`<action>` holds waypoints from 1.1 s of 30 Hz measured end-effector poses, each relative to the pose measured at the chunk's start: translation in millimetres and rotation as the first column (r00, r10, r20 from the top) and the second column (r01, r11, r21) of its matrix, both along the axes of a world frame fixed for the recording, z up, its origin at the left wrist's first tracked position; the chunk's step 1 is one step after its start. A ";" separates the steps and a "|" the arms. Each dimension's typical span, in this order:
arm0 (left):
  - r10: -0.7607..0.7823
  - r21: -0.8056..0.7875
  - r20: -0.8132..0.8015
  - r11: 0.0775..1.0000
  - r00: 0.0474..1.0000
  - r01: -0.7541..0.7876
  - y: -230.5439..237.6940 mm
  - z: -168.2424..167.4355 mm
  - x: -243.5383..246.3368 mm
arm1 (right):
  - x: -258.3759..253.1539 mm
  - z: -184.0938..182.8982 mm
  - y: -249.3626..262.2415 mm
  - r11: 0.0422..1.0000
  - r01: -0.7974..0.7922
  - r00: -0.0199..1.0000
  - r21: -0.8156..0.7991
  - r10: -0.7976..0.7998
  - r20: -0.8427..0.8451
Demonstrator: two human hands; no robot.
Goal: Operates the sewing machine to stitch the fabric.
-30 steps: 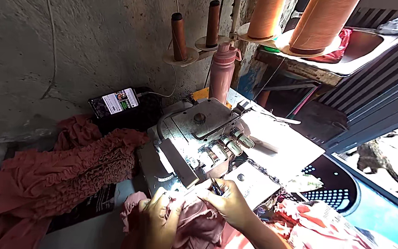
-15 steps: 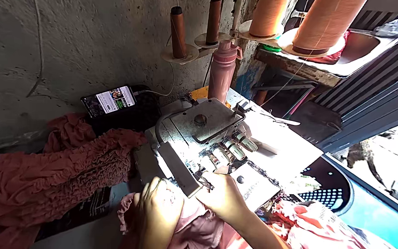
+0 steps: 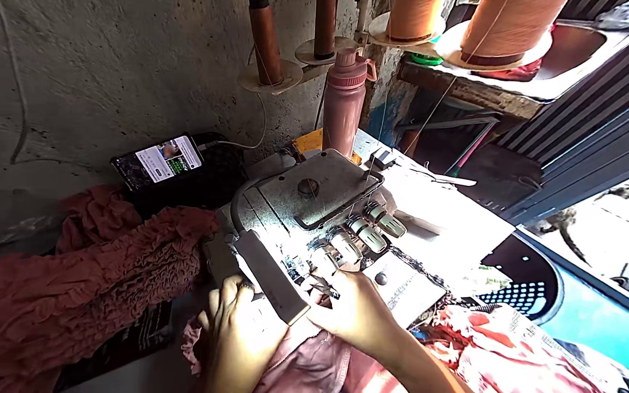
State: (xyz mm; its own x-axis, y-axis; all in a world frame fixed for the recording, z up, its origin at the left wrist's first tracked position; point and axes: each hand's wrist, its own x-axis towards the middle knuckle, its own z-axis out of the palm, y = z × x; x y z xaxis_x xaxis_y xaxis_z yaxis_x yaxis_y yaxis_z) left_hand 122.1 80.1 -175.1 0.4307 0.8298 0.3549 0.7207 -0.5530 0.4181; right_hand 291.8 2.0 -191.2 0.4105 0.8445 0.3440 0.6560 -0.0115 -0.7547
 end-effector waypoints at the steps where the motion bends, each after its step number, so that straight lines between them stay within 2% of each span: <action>1: 0.008 0.003 -0.005 1.000 1.000 -0.008 -0.5 -1.3 -0.2 | -1.6 -0.7 -0.5 1.000 0.010 0.999 0.001 -0.010 0.032; 4: 0.028 0.013 -0.015 1.000 0.999 -0.028 -1.5 -0.5 3.0 | -3.9 -0.7 1.2 0.999 0.038 0.994 0.020 -0.040 0.097; 14: 0.076 0.051 -0.040 0.996 0.996 -0.074 -0.2 -2.7 6.3 | -9.3 -3.8 5.3 0.994 0.093 0.986 0.055 -0.099 0.134; 16: 0.019 -0.037 -0.008 0.999 1.000 -0.019 8.2 -2.5 -0.6 | -9.2 -4.7 6.6 0.992 0.097 0.985 0.078 -0.107 0.137; 18: -0.054 -0.239 0.145 0.967 0.988 0.088 27.6 -5.5 -12.3 | -9.4 -6.1 6.7 0.990 0.101 0.983 0.095 -0.114 0.142; 19: -0.091 -0.244 0.221 0.959 0.971 0.145 37.8 -9.6 -15.5 | -10.1 -6.0 6.5 0.990 0.102 0.984 0.093 -0.114 0.139; 22: -0.133 -0.067 0.237 0.986 0.962 0.153 48.3 -13.2 -11.0 | -10.4 -6.3 6.1 0.990 0.105 0.986 0.094 -0.116 0.119; 26: -0.089 0.088 0.064 0.993 0.994 0.083 35.8 -4.5 -2.7 | -10.6 -10.1 6.9 0.990 0.097 0.990 0.105 -0.107 0.089; 29: -0.031 0.160 -0.065 0.986 0.997 0.041 26.1 -2.4 2.5 | -10.0 -10.3 7.4 0.990 0.094 0.992 0.107 -0.102 0.080; 33: 0.052 0.211 -0.052 0.977 0.997 -0.039 19.2 -3.8 6.3 | -8.9 -10.8 6.9 0.991 0.077 0.994 0.108 -0.085 0.075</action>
